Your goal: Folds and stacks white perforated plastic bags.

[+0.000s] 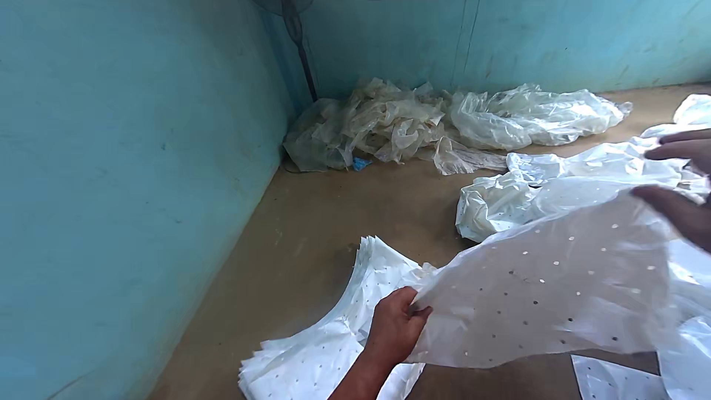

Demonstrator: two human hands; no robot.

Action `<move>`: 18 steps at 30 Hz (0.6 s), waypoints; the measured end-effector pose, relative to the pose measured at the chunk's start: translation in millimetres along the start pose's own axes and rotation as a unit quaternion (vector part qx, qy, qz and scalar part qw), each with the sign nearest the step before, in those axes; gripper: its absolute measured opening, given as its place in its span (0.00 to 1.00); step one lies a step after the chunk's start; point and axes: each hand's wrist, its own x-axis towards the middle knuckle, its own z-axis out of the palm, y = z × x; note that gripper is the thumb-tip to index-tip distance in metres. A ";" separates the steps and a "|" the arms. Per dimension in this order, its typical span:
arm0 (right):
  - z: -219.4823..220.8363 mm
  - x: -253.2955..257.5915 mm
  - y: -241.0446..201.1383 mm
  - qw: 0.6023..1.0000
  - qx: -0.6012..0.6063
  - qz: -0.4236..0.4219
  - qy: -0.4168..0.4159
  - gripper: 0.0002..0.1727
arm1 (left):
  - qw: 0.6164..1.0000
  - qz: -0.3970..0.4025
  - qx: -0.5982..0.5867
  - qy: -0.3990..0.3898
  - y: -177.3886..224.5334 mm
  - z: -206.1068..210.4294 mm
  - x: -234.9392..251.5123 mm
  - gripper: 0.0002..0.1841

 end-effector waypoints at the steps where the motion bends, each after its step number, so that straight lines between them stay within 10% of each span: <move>1: 13.5 -1.2 -20.4 0.998 0.006 -0.067 -0.022 0.30 | 0.999 0.035 0.016 -0.007 6.8 1.8 0.1 0.09; 4: 75.5 -14.6 -76.2 0.957 0.102 -0.230 -0.142 0.32 | 0.990 0.132 0.055 -0.018 20.0 8.4 -2.3 0.08; 8: 115.7 -14.8 -84.3 0.938 0.194 -0.255 -0.134 0.09 | 0.973 0.181 0.087 0.115 10.0 -18.7 -13.0 0.24; 13: 98.7 -8.9 -64.9 0.955 0.217 -0.187 -0.072 0.16 | 0.967 0.023 -0.002 0.254 -31.1 -81.9 -33.9 0.41; 18: 94.4 -9.7 -75.2 0.929 0.337 -0.133 -0.074 0.16 | 0.915 -0.165 -0.362 0.064 -53.1 -28.5 -30.9 0.45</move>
